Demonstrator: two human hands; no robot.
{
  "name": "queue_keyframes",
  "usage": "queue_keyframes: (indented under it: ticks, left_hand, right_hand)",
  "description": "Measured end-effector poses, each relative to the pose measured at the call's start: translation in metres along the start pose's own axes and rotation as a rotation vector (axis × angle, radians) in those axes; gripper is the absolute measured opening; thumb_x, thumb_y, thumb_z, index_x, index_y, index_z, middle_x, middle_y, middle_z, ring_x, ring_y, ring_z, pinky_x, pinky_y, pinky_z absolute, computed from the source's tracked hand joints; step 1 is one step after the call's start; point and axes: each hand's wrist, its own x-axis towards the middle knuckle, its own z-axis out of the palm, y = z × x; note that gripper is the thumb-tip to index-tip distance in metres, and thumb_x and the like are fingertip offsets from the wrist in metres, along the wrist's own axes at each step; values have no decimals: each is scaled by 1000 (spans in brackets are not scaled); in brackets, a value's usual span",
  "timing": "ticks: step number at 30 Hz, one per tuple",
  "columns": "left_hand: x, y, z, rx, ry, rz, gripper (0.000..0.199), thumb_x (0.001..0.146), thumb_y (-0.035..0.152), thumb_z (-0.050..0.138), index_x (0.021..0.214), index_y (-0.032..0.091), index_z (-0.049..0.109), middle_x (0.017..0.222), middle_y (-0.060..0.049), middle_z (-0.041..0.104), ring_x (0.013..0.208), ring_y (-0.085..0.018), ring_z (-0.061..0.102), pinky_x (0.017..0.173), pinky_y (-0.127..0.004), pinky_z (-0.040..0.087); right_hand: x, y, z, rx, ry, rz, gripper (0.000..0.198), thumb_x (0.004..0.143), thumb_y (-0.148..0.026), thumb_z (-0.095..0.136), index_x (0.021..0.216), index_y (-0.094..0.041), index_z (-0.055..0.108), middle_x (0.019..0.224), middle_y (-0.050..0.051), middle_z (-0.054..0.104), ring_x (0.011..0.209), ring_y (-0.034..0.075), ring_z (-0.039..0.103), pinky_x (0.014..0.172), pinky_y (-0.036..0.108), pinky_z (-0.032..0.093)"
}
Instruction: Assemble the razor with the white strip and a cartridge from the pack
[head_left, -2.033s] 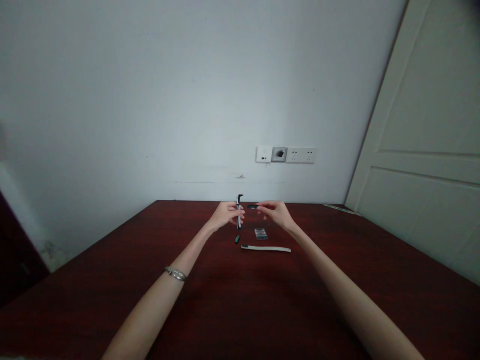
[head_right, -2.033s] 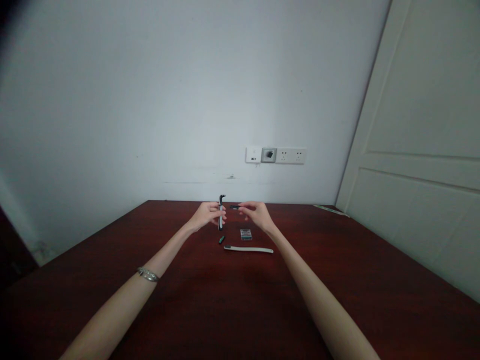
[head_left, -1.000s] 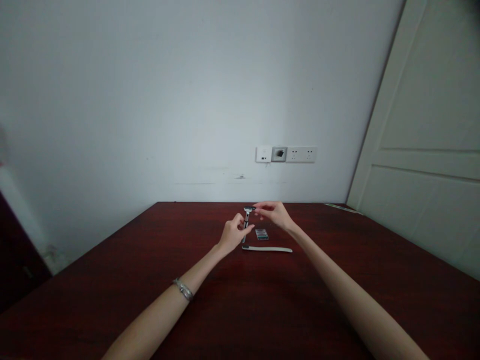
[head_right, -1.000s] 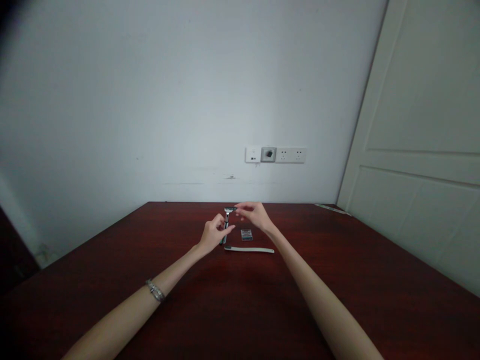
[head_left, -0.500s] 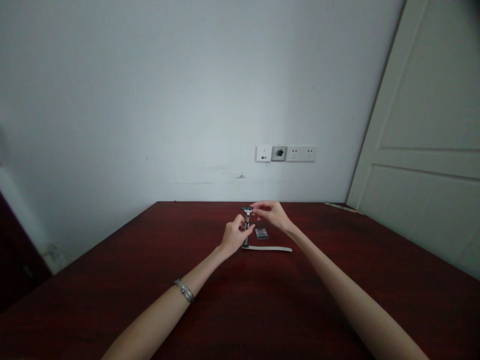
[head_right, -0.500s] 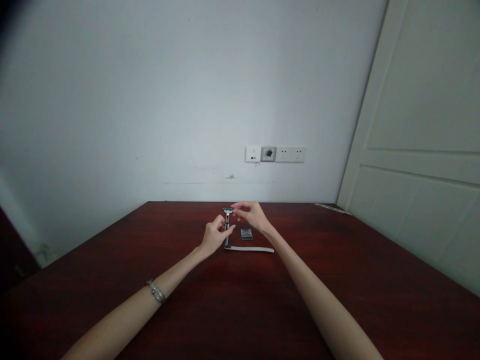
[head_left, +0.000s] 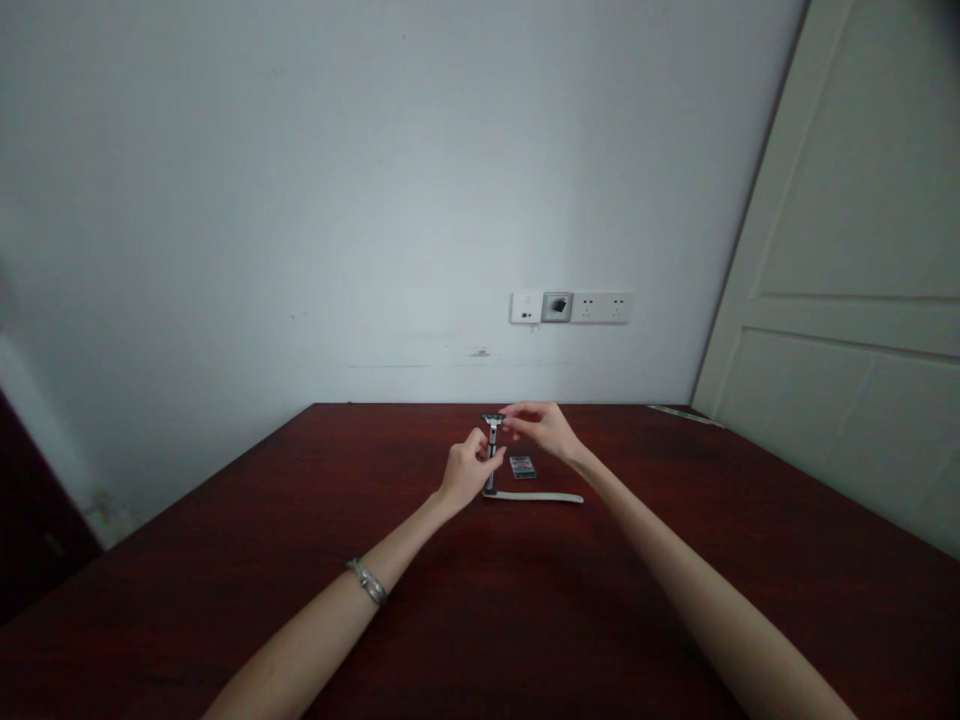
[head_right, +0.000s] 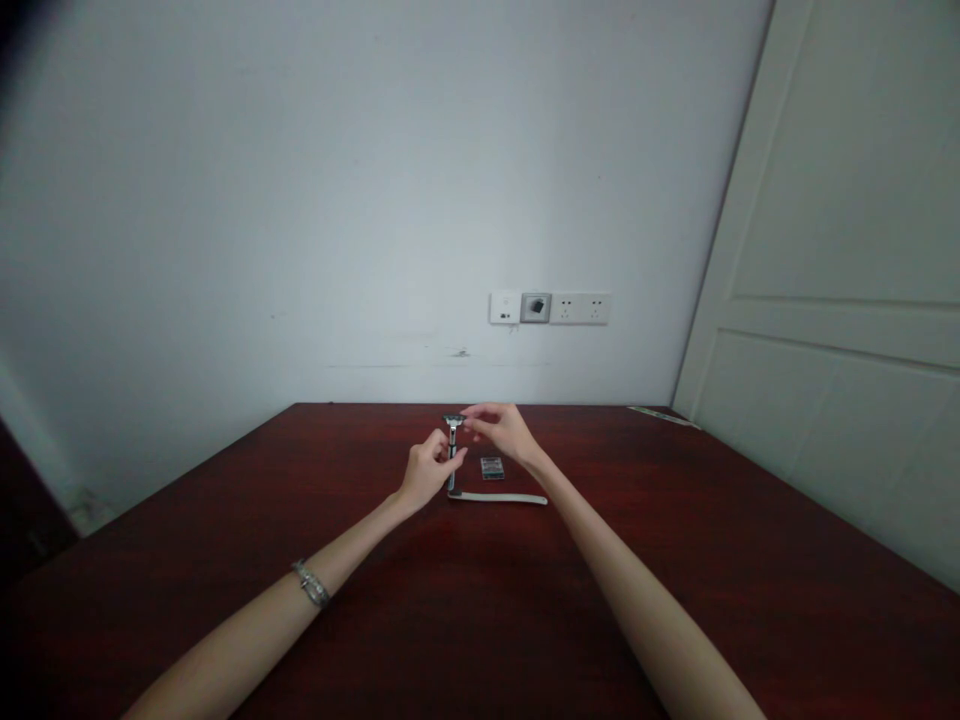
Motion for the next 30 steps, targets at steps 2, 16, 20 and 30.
queue_keyframes:
  ticks: [2,16,20,30]
  left_hand:
    - [0,0,0,-6,3,-3,26,74,38,56,64,19,40,50,6,45,46,-8,42,48,-19,29]
    - [-1,2,0,-29,9,11,28,75,38,55,64,19,38,49,6,42,44,-7,37,47,-19,26]
    - [-1,4,-1,-36,4,22,28,76,37,55,63,19,38,48,7,40,44,-7,35,46,-19,25]
    - [-1,8,0,-62,-9,23,25,76,35,55,63,17,43,47,7,39,43,-5,32,45,-18,23]
  right_hand:
    - [0,0,0,-9,-4,0,32,65,-38,67,83,-12,68,71,5,67,51,10,55,54,25,48]
    - [1,4,0,-39,-31,-9,28,68,-33,65,84,-11,67,69,5,67,55,12,58,56,25,48]
    - [1,6,-1,-28,-22,-29,26,68,-32,65,83,-11,67,69,5,67,60,14,61,61,27,50]
    - [0,6,0,-11,29,14,23,63,-27,67,78,-10,69,67,6,69,61,16,64,63,28,51]
